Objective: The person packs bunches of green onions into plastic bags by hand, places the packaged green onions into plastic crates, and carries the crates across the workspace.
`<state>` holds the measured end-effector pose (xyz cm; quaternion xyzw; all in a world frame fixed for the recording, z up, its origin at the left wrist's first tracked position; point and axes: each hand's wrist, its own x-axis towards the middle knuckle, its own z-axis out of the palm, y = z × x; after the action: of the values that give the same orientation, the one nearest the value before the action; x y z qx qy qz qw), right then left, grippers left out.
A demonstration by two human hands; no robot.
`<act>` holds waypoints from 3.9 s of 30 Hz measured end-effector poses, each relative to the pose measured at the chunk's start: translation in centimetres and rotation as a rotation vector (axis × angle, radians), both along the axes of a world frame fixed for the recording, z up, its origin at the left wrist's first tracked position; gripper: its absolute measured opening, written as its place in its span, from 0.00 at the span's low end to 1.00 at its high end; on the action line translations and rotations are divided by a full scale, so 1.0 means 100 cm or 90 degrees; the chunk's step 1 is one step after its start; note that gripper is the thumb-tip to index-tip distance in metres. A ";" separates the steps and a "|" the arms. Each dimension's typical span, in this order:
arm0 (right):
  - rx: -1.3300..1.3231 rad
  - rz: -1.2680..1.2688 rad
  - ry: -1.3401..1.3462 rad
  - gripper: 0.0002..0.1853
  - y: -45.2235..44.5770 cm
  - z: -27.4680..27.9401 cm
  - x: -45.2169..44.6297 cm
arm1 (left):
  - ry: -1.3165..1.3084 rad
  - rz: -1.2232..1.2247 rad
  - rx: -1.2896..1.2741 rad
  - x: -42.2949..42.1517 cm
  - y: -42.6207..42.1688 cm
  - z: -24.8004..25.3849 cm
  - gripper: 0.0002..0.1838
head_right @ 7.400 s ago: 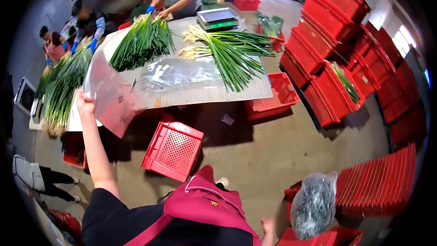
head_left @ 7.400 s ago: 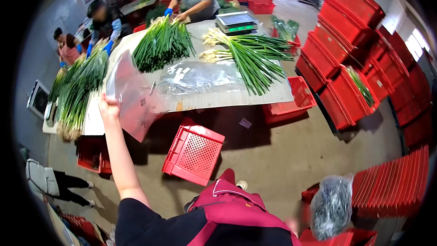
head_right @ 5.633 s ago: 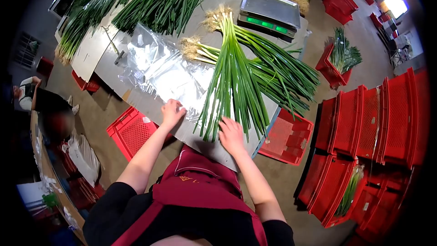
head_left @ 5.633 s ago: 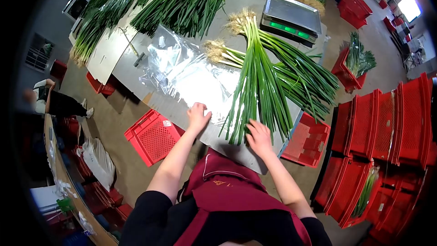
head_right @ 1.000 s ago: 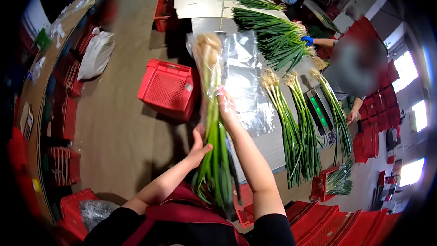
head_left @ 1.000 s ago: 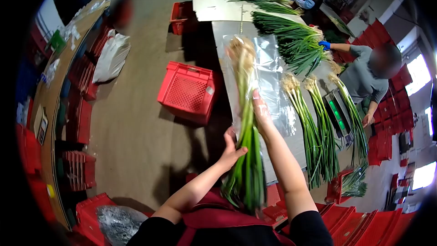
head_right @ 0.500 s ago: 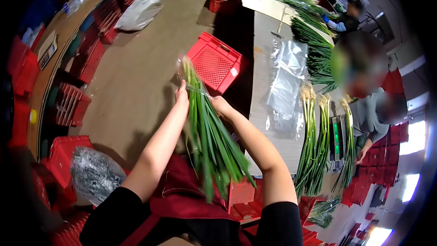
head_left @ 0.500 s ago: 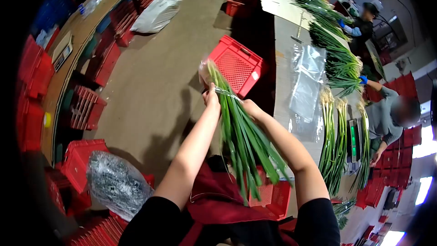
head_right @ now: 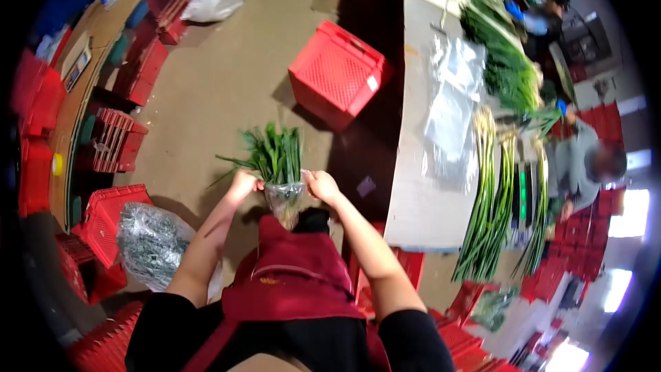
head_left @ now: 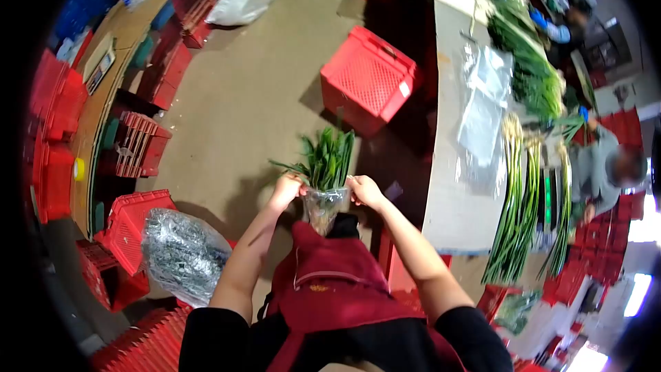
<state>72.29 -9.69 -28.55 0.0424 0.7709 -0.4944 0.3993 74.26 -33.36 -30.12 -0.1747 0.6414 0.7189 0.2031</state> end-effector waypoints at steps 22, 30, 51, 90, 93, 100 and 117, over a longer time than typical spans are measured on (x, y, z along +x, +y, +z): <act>0.653 -0.477 0.423 0.32 0.170 0.003 0.154 | 0.169 -0.272 -0.221 0.024 0.014 -0.034 0.20; 0.666 -0.308 0.026 0.46 0.164 -0.024 0.150 | 0.144 -0.131 -0.222 0.050 -0.026 -0.001 0.18; 0.735 -0.239 0.073 0.53 0.156 -0.041 0.157 | 0.242 0.267 -0.068 0.058 -0.071 0.082 0.12; 0.456 -0.297 0.143 0.43 0.200 -0.009 0.180 | -0.080 -0.216 0.040 -0.018 0.144 -0.035 0.09; 0.286 -0.487 0.320 0.36 0.227 -0.028 0.193 | 0.003 -0.295 0.047 -0.021 0.193 -0.016 0.07; 0.313 -0.641 0.349 0.33 0.355 -0.014 0.162 | 0.078 -0.368 0.028 -0.061 0.290 0.023 0.10; 0.636 -0.272 0.304 0.38 0.569 -0.038 -0.040 | 0.852 -0.805 -0.827 -0.105 0.554 -0.036 0.20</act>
<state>68.29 47.20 -32.31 0.2671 0.9532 -0.1366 0.0382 63.79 22.00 -33.72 0.5302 0.8470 -0.0342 0.0166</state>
